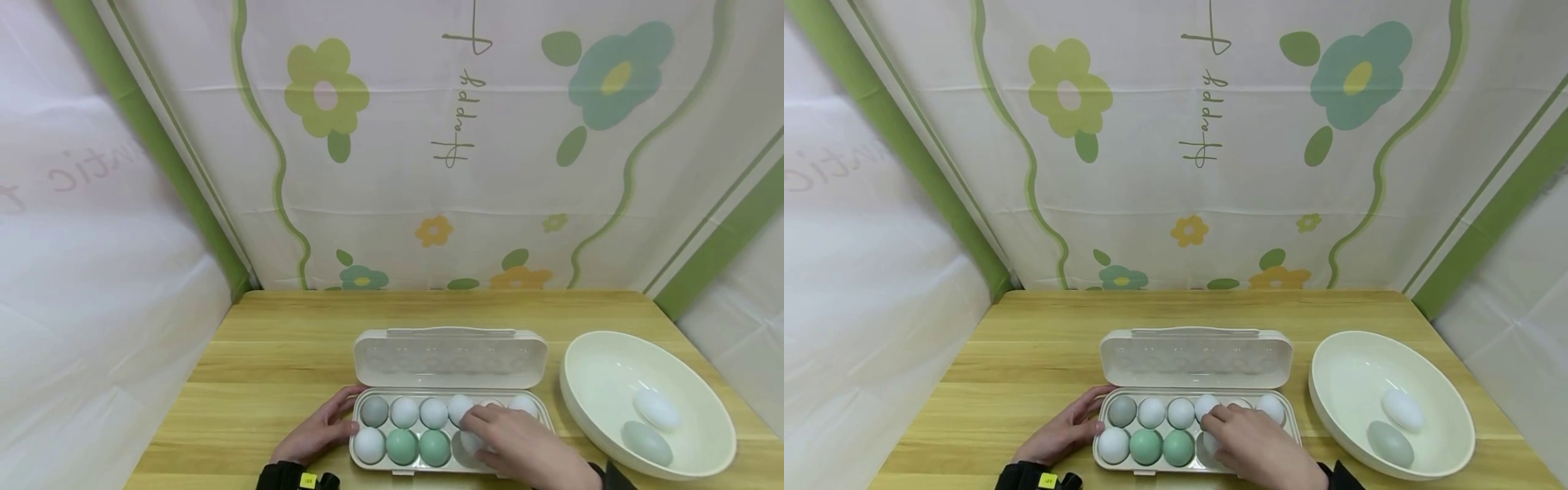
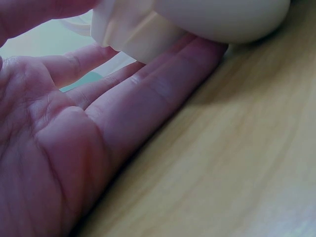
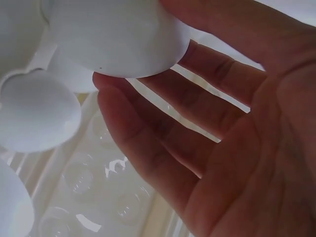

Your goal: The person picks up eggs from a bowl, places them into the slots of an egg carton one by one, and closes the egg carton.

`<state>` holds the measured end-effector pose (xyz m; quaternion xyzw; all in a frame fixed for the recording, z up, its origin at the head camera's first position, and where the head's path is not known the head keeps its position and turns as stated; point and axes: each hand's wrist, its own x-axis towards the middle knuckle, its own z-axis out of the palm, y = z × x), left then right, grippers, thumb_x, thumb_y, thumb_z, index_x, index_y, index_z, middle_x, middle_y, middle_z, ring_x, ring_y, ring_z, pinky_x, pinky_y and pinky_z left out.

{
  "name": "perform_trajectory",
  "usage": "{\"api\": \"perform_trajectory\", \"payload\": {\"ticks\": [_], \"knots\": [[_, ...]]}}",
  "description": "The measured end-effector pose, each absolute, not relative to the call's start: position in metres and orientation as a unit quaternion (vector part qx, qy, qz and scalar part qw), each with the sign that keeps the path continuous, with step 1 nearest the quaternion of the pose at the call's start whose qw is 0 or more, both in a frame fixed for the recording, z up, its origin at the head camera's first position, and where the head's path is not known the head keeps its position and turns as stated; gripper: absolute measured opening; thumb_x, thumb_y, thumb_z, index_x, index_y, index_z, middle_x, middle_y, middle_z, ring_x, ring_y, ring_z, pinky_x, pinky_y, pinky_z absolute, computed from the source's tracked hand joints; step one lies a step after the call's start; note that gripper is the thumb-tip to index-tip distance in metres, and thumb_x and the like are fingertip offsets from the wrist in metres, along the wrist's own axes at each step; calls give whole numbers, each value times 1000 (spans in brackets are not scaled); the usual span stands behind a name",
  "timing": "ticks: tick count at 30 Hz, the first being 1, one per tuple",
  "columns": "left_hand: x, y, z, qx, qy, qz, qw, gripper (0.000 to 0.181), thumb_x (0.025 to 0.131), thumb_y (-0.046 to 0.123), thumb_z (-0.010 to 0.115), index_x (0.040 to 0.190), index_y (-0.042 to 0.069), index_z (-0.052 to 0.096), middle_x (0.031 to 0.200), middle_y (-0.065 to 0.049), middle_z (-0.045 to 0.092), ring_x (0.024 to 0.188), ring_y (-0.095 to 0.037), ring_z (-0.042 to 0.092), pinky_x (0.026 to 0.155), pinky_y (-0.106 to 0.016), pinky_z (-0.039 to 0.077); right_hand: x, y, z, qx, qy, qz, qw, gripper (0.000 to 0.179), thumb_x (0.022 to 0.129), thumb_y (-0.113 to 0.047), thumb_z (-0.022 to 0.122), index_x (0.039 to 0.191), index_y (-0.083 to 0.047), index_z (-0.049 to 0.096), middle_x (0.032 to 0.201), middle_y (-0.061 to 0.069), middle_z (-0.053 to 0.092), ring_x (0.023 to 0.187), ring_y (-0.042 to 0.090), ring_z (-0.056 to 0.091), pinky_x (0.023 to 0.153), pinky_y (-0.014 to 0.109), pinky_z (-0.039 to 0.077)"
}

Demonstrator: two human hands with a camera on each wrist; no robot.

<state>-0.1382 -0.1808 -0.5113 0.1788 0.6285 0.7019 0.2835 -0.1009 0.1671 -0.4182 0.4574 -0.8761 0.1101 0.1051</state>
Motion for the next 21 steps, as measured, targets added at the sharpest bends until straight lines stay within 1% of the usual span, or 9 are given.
{"api": "perform_trajectory", "payload": {"ticks": [2, 9, 15, 21], "knots": [[-138, -181, -510, 178, 629, 702, 283, 51, 95, 11, 46, 142, 12, 27, 145, -23, 27, 122, -29, 42, 95, -39, 43, -101, 165, -420, 456, -878, 111, 94, 32, 66, -15, 73, 94, -19, 57, 84, -10, 56, 71, 7, 51, 57, 22, 43], [-138, -180, -510, 181, 629, 701, 282, 51, 95, 11, 47, 142, 12, 27, 145, -23, 27, 123, -29, 42, 95, -39, 44, -102, 159, -426, 442, -889, 117, 27, 24, 74, -18, 71, 94, -20, 58, 83, -14, 53, 70, 3, 46, 60, 21, 44], [-139, -179, -511, 179, 629, 701, 284, 50, 95, 11, 47, 141, 13, 28, 145, -23, 27, 122, -29, 43, 94, -39, 44, -102, 156, -430, 429, -897, 106, -6, 22, 75, -20, 70, 93, -22, 58, 81, -16, 50, 68, 3, 44, 59, 20, 42], [-139, -181, -512, 177, 631, 700, 285, 50, 95, 12, 47, 141, 14, 28, 146, -22, 28, 122, -28, 42, 94, -39, 44, -100, 153, -428, 406, -905, 114, -50, 22, 79, -20, 68, 97, -25, 58, 82, -17, 50, 69, 2, 44, 61, 24, 44]]}}
